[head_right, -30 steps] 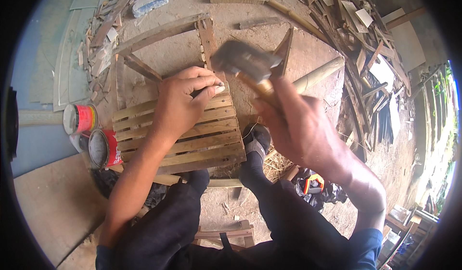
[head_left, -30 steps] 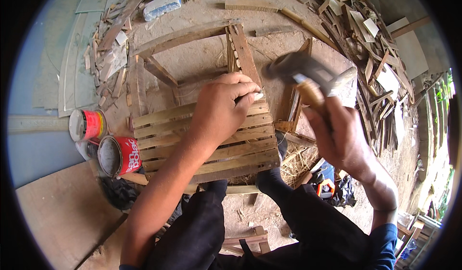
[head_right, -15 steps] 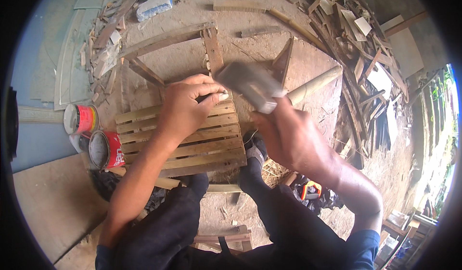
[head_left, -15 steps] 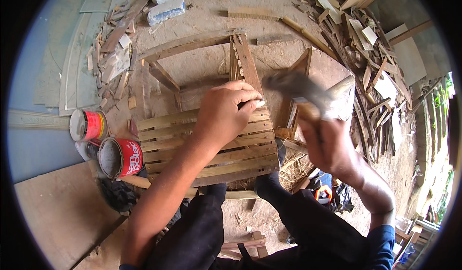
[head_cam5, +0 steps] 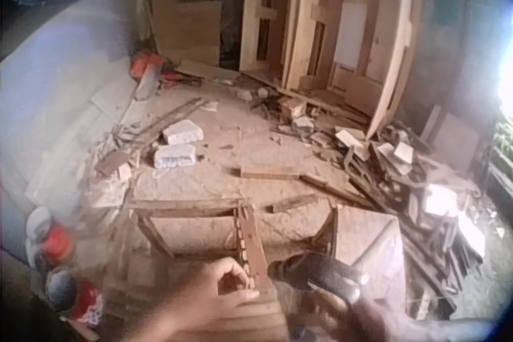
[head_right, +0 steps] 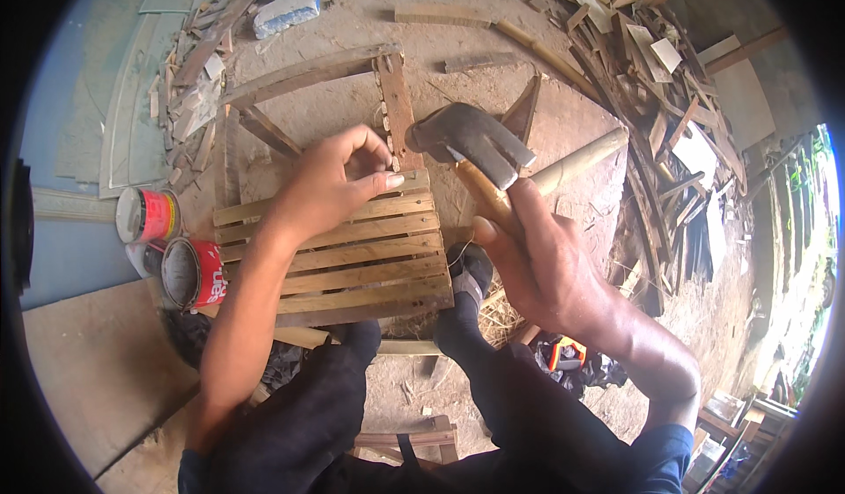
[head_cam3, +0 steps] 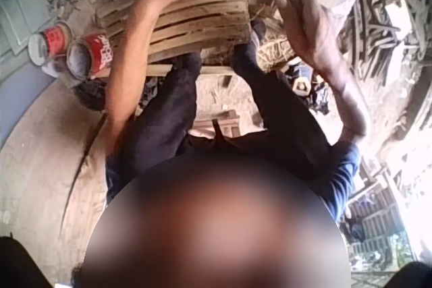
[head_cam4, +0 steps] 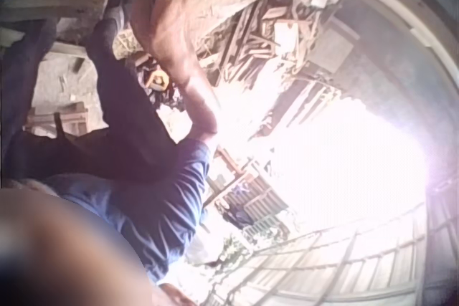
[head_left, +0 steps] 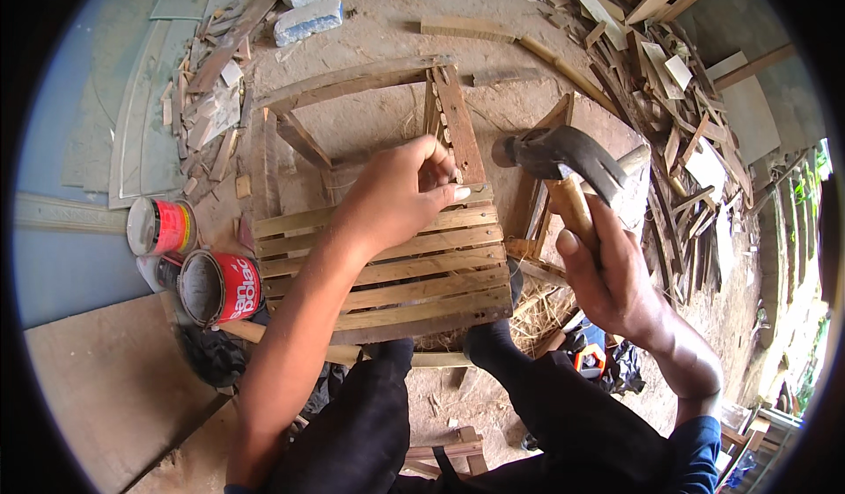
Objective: The person is assembling a wooden crate by hammering nails into wooden slats. They use a hammer to secure the slats and a saw to cut a piece of wood to size.
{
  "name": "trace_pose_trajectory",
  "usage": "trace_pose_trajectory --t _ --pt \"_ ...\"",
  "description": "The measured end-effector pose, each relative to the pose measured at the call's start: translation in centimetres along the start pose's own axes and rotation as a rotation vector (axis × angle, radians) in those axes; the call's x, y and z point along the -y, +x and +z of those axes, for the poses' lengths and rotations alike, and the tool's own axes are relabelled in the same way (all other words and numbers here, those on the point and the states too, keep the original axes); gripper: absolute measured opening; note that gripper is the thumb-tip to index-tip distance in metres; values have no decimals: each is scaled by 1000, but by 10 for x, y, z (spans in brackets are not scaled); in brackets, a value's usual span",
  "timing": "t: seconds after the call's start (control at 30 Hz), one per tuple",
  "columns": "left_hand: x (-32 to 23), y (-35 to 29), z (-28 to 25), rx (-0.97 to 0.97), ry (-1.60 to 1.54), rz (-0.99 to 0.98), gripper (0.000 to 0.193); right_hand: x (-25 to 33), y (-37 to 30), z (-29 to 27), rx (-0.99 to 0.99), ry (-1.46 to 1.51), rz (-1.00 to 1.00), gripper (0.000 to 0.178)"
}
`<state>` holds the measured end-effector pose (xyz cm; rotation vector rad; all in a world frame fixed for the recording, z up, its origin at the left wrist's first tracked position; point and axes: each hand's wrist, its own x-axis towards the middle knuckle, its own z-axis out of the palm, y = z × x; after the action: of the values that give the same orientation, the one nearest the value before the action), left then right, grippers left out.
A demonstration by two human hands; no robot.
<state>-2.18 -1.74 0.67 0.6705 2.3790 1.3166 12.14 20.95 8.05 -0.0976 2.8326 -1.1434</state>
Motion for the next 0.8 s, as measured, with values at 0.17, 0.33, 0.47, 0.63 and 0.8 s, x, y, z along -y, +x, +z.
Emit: trace_pose_trajectory --t 0.17,0.33,0.47,0.63,0.8 --pt "-7 -3 -6 129 368 -116 52 2 1 0 61 -74 -11 36" --pt "-10 1 -10 156 267 -207 61 12 5 0 44 34 78 36" --pt "-6 3 -9 174 203 -245 62 14 7 3 87 -15 42 31" --pt "1 3 -8 171 183 -172 62 10 -1 0 -121 35 -116 44" --pt "4 3 -6 148 169 -150 62 13 -3 -5 118 -54 77 31"
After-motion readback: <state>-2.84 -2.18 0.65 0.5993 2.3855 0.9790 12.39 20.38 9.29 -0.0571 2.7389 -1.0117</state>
